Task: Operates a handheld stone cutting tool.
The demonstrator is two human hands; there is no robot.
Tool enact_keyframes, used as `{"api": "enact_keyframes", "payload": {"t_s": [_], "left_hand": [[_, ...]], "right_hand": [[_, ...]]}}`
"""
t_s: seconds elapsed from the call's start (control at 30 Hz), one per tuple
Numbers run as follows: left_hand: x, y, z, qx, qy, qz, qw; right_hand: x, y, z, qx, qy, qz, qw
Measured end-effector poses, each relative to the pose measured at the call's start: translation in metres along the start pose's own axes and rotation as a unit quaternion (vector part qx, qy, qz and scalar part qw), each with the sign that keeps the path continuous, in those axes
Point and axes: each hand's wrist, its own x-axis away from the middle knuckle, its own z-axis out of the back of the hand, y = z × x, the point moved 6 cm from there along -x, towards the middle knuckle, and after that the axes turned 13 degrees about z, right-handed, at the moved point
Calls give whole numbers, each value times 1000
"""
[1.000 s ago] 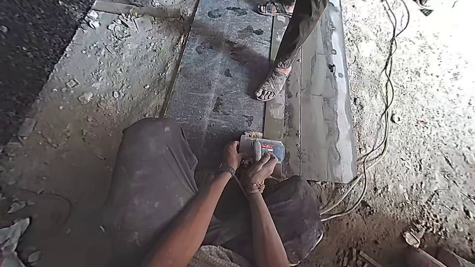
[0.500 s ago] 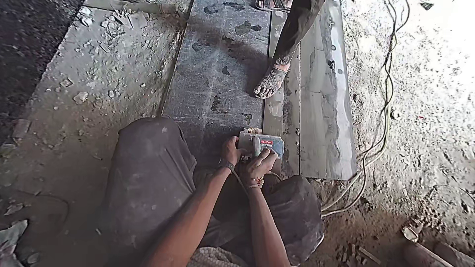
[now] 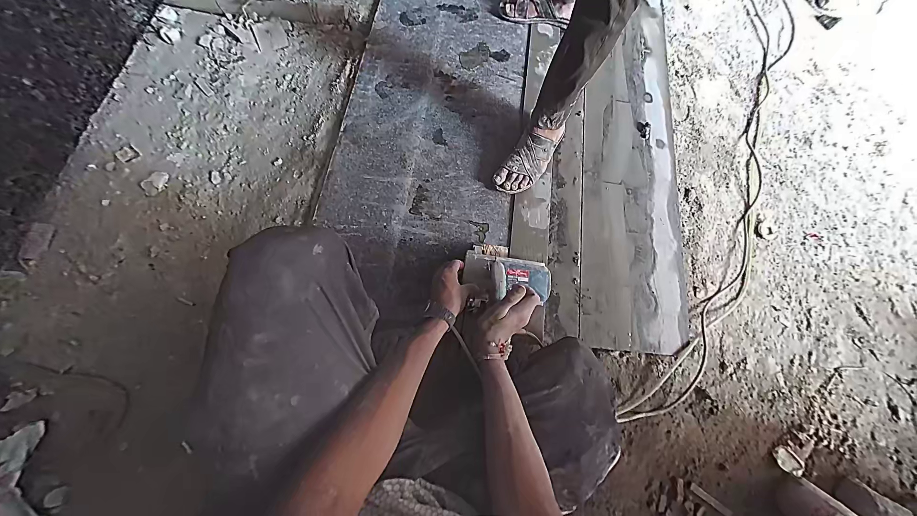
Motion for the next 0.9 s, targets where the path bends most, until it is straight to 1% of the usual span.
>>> {"api": "enact_keyframes", "payload": {"t_s": [0.33, 0.6, 0.9], "left_hand": [[-7, 2, 2, 6, -3, 17, 1000], [-12, 4, 3, 32, 4, 24, 999], [-16, 9, 6, 33, 5, 15, 999]], "right_hand": [[-6, -4, -5, 3, -5, -5, 1000], [-10, -5, -9, 17, -4, 0, 1000], [-14, -8, -13, 13, -1, -7, 1000]]}}
